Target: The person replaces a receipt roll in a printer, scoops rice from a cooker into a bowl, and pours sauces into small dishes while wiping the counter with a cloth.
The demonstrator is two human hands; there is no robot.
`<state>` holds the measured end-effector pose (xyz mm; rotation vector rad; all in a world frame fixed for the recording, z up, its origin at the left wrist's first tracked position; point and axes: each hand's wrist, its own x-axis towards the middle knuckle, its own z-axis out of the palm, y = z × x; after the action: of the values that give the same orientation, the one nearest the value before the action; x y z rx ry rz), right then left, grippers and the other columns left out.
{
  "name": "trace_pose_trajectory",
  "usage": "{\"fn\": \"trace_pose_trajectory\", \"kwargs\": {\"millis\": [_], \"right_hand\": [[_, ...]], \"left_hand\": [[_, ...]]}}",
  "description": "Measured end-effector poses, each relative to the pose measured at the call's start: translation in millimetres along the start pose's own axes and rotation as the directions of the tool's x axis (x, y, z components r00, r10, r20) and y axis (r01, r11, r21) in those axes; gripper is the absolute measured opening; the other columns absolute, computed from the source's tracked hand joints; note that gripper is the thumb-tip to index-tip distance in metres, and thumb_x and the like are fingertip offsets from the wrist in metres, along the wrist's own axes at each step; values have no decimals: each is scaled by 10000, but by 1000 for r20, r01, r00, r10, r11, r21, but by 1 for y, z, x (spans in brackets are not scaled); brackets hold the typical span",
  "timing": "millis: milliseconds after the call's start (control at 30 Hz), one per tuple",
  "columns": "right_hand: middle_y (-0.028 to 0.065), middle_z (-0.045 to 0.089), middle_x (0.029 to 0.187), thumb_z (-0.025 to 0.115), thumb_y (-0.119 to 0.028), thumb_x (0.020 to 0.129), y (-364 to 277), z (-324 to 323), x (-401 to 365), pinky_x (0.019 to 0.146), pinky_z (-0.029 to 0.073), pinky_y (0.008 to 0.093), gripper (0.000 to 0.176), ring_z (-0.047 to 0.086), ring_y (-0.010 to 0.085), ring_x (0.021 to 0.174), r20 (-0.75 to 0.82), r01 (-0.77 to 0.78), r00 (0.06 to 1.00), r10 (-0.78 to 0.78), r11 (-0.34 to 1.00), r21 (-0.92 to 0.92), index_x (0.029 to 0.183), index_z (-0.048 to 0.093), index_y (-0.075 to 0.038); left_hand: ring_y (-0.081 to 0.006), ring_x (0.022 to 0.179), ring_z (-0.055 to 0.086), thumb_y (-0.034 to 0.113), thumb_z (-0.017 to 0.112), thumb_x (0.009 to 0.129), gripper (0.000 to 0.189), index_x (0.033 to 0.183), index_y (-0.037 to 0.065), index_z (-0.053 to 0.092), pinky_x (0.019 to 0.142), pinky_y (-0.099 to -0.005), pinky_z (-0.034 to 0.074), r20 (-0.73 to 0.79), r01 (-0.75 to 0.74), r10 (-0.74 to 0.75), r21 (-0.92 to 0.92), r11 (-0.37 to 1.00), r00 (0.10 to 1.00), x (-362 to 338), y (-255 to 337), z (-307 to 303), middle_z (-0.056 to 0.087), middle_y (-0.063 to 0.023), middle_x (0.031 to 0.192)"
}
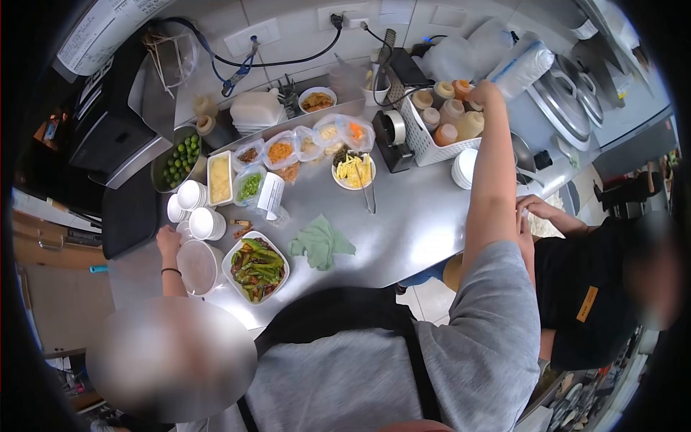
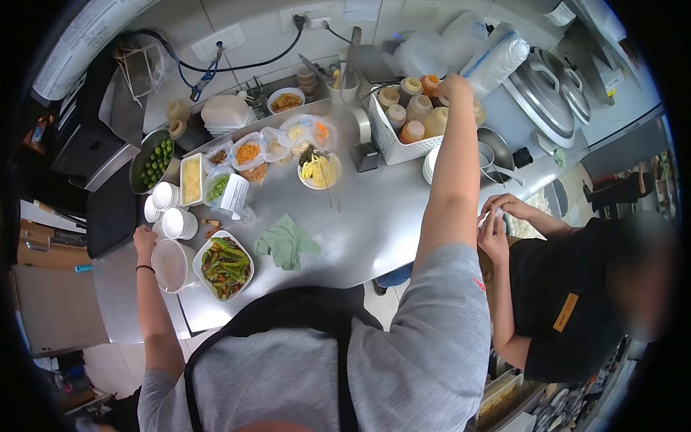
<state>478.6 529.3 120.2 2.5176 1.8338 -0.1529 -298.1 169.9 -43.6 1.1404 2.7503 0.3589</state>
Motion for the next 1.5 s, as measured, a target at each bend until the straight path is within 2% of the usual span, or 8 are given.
{"fn": "trace_pose_trajectory", "kwargs": {"millis": [200, 300, 533, 700, 800, 1033, 1300, 1500], "right_hand": [[148, 626, 996, 751, -244, 536, -13, 10, -8, 765, 485, 358, 461, 600, 302, 916, 143, 94, 988, -61, 967, -236, 928, 656, -21], [137, 626, 1003, 767, -254, 497, 0, 21, -3, 750, 487, 360, 519, 605, 290, 902, 46, 52, 998, -46, 989, -138, 958, 654, -46], [120, 629, 858, 765, -224, 491, 30, -49, -54, 713, 477, 328, 637, 608, 235, 796, -354, 252, 928, -117, 896, 365, 1078, 539, -121], [118, 519, 1090, 752, -202, 681, 2, -93, -113, 843, 399, 303, 698, 520, 192, 960, -814, 811, 577, 64, 79, 580, 1197, 348, 37], [104, 511, 1064, 731, -189, 707, -34, -55, -134, 859, 377, 285, 598, 495, 171, 952, -816, 810, 576, 51, 102, 578, 1162, 394, 4], [147, 517, 1096, 728, -174, 689, -149, -15, -269, 872, 386, 306, 645, 504, 208, 1010, -683, 786, 554, -477, 28, 617, 1199, 383, 16], [115, 533, 1056, 714, -48, 573, -239, -7, -364, 864, 364, 388, 678, 484, 288, 994, -476, 993, -99, -874, -55, -106, 1198, 460, -103], [81, 558, 1005, 704, -88, 549, -269, -9, -370, 811, 370, 356, 629, 503, 250, 948, -382, 909, -292, -877, -130, -395, 1146, 511, -131]], "left_hand": [[-269, 710, 626, 78, 582, 662, 134, 780, 22, 554, 616, -384, 500, -218, -75, 85, 50, 996, 972, -16, 3, -17, 618, -147, 747], [-208, 732, 623, 80, 570, 717, 146, 857, 39, 562, 572, -335, 520, -112, 49, -107, -428, 903, 988, -18, -16, -22, 618, -106, 767], [-186, 814, 615, 57, 533, 808, 202, 1002, 1, 530, 681, -290, 539, 215, 225, -70, -952, 210, 974, -65, -16, -71, 604, -84, 931], [-236, 943, 581, 49, 543, 810, 237, 1018, -42, 478, 841, -343, 496, 303, 321, 126, -932, -169, 945, -95, 12, -85, 575, -161, 1020], [-263, 988, 560, 46, 535, 817, 220, 1014, -39, 482, 897, -366, 464, 335, 372, 177, -893, -252, 925, -110, 40, -83, 569, -172, 1034], [-258, 997, 558, 69, 536, 836, 269, 1074, -48, 491, 893, -382, 463, 341, 435, 420, -888, -151, 841, -158, 103, -94, 559, -158, 1056], [-246, 948, 587, 92, 603, 804, 304, 1043, -72, 510, 836, -341, 500, 309, 407, 479, -906, -115, 822, -179, 120, -109, 577, -157, 1024], [-235, 916, 602, 108, 617, 796, 284, 1010, -64, 542, 821, -321, 502, 297, 358, 440, -932, -61, 847, -183, 119, -111, 601, -157, 988]]}}
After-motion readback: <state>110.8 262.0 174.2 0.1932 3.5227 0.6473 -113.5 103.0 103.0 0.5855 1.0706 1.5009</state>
